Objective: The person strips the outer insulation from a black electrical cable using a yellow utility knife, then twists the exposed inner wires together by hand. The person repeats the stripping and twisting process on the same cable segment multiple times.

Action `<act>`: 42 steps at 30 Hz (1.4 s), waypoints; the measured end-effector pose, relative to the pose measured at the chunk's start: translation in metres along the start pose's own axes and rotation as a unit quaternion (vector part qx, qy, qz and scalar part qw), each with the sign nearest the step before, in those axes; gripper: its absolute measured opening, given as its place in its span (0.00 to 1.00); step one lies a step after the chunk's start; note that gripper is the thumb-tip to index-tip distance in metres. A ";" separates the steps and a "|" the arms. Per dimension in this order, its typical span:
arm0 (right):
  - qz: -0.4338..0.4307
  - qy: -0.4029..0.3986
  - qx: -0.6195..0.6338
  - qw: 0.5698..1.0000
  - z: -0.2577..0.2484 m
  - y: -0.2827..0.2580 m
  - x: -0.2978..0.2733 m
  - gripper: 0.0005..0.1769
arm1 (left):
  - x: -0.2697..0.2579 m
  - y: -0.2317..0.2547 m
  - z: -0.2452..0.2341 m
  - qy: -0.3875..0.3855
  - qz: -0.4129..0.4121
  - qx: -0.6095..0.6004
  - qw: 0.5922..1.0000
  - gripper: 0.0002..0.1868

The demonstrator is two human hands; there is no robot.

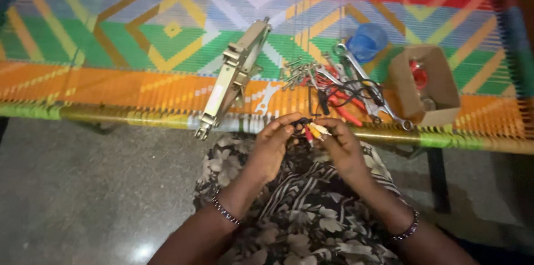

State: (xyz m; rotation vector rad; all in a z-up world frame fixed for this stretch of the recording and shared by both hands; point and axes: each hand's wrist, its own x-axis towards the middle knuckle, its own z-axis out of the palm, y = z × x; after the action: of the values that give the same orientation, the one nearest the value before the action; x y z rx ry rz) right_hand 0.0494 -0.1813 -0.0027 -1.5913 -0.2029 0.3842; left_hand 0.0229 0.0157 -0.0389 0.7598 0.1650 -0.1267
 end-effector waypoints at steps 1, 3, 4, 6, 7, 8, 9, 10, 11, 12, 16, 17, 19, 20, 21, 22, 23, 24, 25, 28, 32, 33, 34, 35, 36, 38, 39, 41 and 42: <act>0.005 -0.012 0.031 0.999 -0.003 0.002 0.002 0.16 | 0.000 -0.001 -0.002 -0.001 0.015 0.012 1.000 0.21; 0.018 -0.023 0.040 0.999 -0.005 0.005 0.002 0.17 | 0.001 -0.004 0.000 -0.006 0.043 0.035 0.998 0.24; 0.025 -0.021 0.017 0.999 -0.005 0.007 0.001 0.18 | 0.001 -0.004 0.000 -0.005 0.043 0.041 0.998 0.25; -0.043 -0.013 -0.081 0.996 -0.005 0.008 -0.001 0.16 | -0.001 0.000 0.001 -0.006 0.041 0.055 0.998 0.27; -0.117 -0.007 -0.157 0.981 -0.004 0.008 -0.001 0.13 | -0.001 0.002 0.003 -0.008 0.041 0.060 0.997 0.27; -0.188 -0.002 -0.233 0.954 -0.005 0.007 -0.003 0.11 | -0.002 0.003 0.005 -0.010 0.040 0.065 0.997 0.27; -0.201 0.000 -0.249 0.947 -0.007 0.006 -0.004 0.12 | -0.003 0.005 0.008 -0.011 0.040 0.070 0.997 0.27; -0.213 0.002 -0.265 0.940 -0.008 0.005 -0.005 0.13 | -0.003 0.006 0.010 -0.001 0.020 0.071 0.997 0.27; -0.225 0.003 -0.281 0.933 -0.008 0.004 -0.004 0.14 | -0.003 0.009 0.012 0.010 0.001 0.074 0.997 0.27; -0.155 0.013 -0.202 0.967 -0.007 0.003 -0.003 0.16 | -0.003 0.012 0.013 0.021 -0.018 0.076 0.997 0.27; 0.007 -0.026 0.019 0.999 -0.003 0.006 0.006 0.23 | -0.008 0.019 0.017 -0.043 0.006 -0.044 0.998 0.25; 0.017 -0.054 0.045 0.997 -0.002 0.008 0.010 0.24 | -0.008 0.020 0.017 -0.044 0.007 -0.057 0.997 0.25; -0.017 -0.146 -0.067 0.987 0.004 0.015 0.005 0.24 | -0.008 0.022 0.016 -0.039 0.012 -0.070 0.997 0.24; -0.034 -0.191 -0.123 0.973 0.007 0.018 0.002 0.26 | -0.008 0.024 0.014 -0.034 0.016 -0.070 0.997 0.24; -0.017 -0.230 -0.155 0.961 0.008 0.020 0.000 0.26 | -0.008 0.026 0.012 -0.028 0.020 -0.070 0.997 0.24; -0.002 -0.269 -0.187 0.945 0.008 0.021 -0.001 0.26 | -0.007 0.029 0.011 -0.015 0.027 -0.060 0.998 0.24; 0.012 -0.309 -0.219 0.926 0.008 0.020 -0.001 0.28 | -0.005 0.033 0.010 -0.003 0.035 -0.050 0.998 0.24; 0.042 -0.295 -0.238 0.925 0.006 0.019 0.000 0.27 | -0.003 0.037 0.008 0.010 0.044 -0.040 0.998 0.25; 0.072 -0.282 -0.257 0.922 0.002 0.016 0.003 0.26 | -0.002 0.044 0.005 0.015 0.056 -0.045 0.997 0.25; 0.042 -0.208 -0.351 0.912 -0.018 0.003 0.013 0.23 | 0.000 0.065 -0.002 0.042 0.082 -0.043 0.995 0.25; -0.207 -0.040 -0.472 0.856 -0.039 -0.016 0.027 0.14 | -0.002 0.081 -0.004 0.065 0.100 0.036 0.992 0.22; -0.216 -0.006 -0.499 0.839 -0.039 -0.020 0.027 0.12 | -0.002 0.081 -0.003 0.061 0.106 0.065 0.990 0.21; -0.224 0.028 -0.525 0.820 -0.042 -0.026 0.026 0.11 | -0.002 0.080 -0.002 0.085 0.064 0.120 0.987 0.21; -0.230 0.062 -0.551 0.800 -0.043 -0.031 0.024 0.10 | -0.001 0.077 -0.001 0.107 0.019 0.174 0.979 0.21; -0.238 0.097 -0.556 0.791 -0.043 -0.037 0.024 0.10 | 0.000 0.075 -0.001 0.128 -0.026 0.228 0.965 0.21; -0.249 0.167 -0.565 0.769 -0.042 -0.046 0.021 0.10 | 0.003 0.066 -0.001 0.073 -0.034 0.215 0.973 0.20; -0.239 0.193 -0.581 0.754 -0.042 -0.050 0.018 0.10 | 0.003 0.060 -0.001 0.044 -0.039 0.208 0.976 0.20; -0.219 0.244 -0.611 0.721 -0.041 -0.055 0.014 0.10 | 0.001 0.050 -0.003 0.017 -0.073 0.246 0.966 0.19; -0.216 0.238 -0.596 0.736 -0.042 -0.057 0.012 0.11 | 0.001 0.045 -0.004 0.003 -0.090 0.264 0.960 0.19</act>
State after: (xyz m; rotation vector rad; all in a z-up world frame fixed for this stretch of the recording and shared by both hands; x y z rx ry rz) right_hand 0.0819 -0.2123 0.0529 -2.7436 -0.4636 -0.7031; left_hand 0.0313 0.0506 -0.0118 1.2782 0.2099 -0.3516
